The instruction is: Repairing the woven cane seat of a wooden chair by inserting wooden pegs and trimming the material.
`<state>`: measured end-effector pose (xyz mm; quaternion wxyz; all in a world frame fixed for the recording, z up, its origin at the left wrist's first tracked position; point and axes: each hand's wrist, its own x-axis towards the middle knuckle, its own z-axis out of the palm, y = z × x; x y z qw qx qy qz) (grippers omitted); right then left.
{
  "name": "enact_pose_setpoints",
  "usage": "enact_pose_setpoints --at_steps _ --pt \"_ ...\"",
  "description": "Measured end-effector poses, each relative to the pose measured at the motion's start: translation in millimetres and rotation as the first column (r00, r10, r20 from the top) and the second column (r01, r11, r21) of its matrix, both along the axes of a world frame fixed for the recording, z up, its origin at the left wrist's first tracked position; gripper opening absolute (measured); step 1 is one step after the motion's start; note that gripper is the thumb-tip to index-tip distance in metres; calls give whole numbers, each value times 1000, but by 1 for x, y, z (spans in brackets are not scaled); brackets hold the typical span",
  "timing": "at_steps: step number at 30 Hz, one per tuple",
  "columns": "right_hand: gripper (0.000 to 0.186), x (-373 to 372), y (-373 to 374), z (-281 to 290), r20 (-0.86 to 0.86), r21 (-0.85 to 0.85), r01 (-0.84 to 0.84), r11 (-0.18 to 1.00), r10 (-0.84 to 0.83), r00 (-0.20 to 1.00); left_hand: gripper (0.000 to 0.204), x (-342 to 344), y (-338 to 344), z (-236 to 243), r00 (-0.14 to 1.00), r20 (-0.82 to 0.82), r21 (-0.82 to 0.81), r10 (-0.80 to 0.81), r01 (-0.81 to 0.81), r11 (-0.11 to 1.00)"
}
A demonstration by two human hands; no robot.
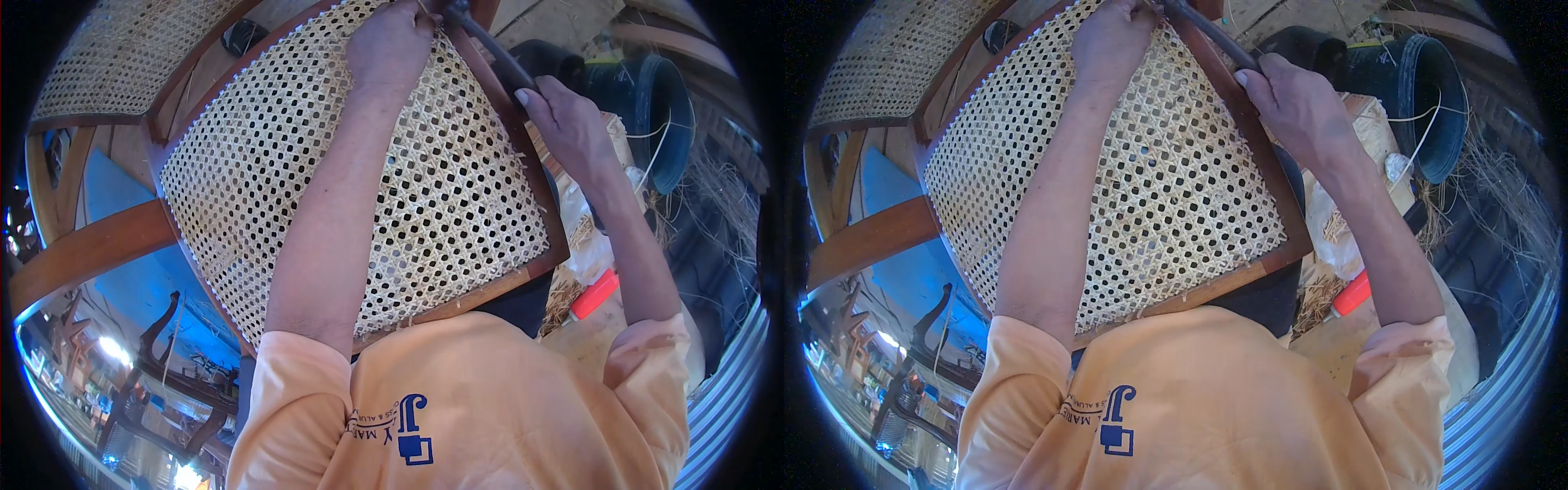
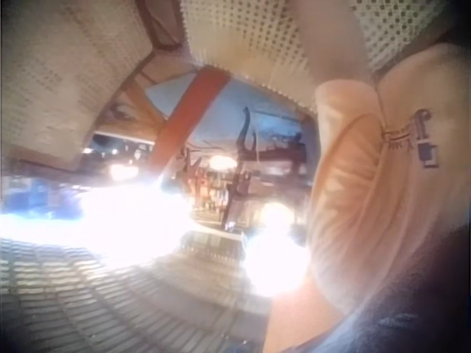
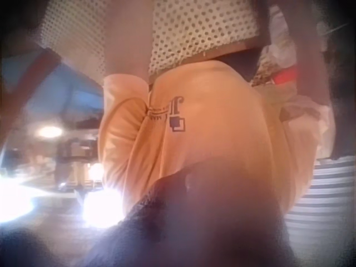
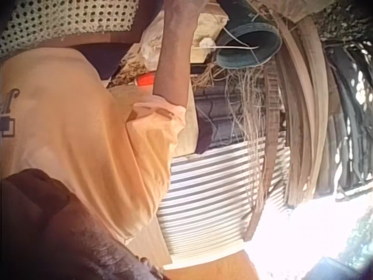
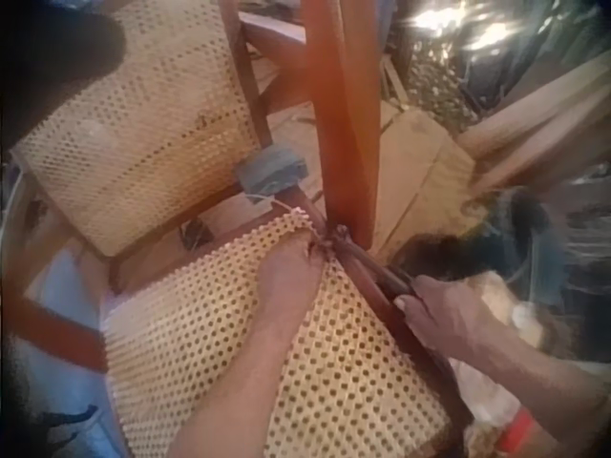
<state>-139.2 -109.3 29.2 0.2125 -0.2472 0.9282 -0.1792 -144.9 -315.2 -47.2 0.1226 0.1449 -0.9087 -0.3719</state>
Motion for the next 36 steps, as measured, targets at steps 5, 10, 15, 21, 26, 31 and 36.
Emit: enact_pose_setpoints --at_steps 5,10,15,21,26,31,36 --pt "26 6 0 4 21 -64 35 997 -34 999 15 0 2 0 999 8 -5 38 -38 999" --pt "25 7 2 -1 -32 -41 0 999 -1 999 15 0 0 -3 1000 18 -28 -20 20 999" --pt "26 5 4 -6 -55 67 -27 997 31 998 15 -3 -2 -5 999 30 -9 -12 13 1000" --pt "29 -2 2 5 -60 -67 144 987 -148 987 17 1 -3 3 1000 -18 30 -25 26 999" --pt "32 -11 3 3 102 43 84 996 -88 991 17 -1 -6 0 999 -6 22 -33 33 999" --pt "28 -4 14 -17 132 -44 8 999 -2 991 16 0 -2 1 999 37 27 -26 25 999" --pt "27 -2 8 -13 116 34 42 999 -46 992 16 -1 -4 0 999 39 4 -32 31 999"
